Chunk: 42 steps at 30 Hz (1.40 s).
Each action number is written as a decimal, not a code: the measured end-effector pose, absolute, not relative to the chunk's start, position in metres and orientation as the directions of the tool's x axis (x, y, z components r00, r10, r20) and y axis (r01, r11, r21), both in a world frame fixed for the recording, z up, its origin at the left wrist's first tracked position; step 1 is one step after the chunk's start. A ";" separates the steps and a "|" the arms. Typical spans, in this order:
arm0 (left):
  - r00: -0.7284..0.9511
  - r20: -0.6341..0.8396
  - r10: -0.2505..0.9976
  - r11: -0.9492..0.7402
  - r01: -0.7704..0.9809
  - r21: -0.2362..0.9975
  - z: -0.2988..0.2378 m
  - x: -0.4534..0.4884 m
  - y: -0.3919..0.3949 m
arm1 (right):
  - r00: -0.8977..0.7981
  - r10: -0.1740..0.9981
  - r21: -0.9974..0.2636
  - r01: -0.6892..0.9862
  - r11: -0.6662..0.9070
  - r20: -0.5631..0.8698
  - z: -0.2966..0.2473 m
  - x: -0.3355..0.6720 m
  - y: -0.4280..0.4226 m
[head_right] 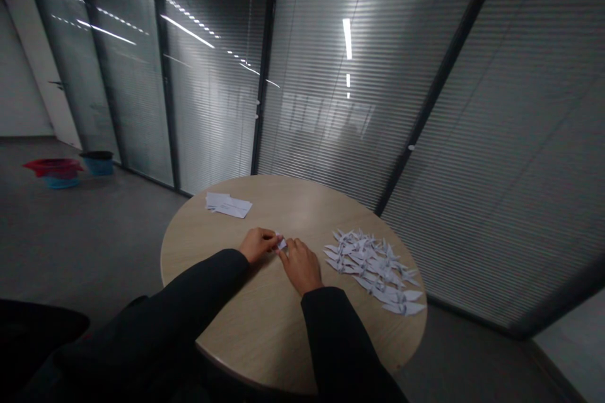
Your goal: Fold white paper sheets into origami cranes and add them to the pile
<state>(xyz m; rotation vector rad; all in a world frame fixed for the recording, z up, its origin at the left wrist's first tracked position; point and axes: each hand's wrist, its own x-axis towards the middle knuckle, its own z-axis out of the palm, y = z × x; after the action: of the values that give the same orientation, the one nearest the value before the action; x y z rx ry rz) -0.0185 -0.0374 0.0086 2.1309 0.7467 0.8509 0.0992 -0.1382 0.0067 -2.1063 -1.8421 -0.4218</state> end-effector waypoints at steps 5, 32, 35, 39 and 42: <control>0.615 0.347 0.708 -0.595 0.257 0.761 0.010 -0.019 -0.039 | 0.156 0.918 -0.002 0.986 -0.167 0.366 0.010 0.096 -0.139; 0.588 0.342 0.733 -0.557 0.230 0.798 0.014 -0.020 -0.043 | 0.184 0.913 -0.038 0.982 -0.183 0.364 0.009 0.092 -0.139; 0.582 0.355 0.731 -0.570 0.235 0.788 0.013 -0.019 -0.042 | 0.204 0.903 -0.129 0.978 -0.167 0.377 0.008 0.095 -0.138; 0.619 0.351 0.702 -0.550 0.160 0.820 0.006 -0.016 -0.036 | 0.190 0.886 -0.219 0.970 -0.104 0.422 0.004 0.099 -0.135; 0.678 0.287 0.677 -0.344 -0.054 0.938 0.000 -0.010 -0.031 | 0.177 0.866 -0.329 0.944 -0.014 0.468 0.002 0.103 -0.132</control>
<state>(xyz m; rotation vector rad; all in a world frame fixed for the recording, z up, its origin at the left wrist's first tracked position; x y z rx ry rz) -0.0102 -0.0314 -0.0002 1.7753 0.4986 0.8158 0.1025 -0.1320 0.0020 -1.8892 -1.7004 -0.1788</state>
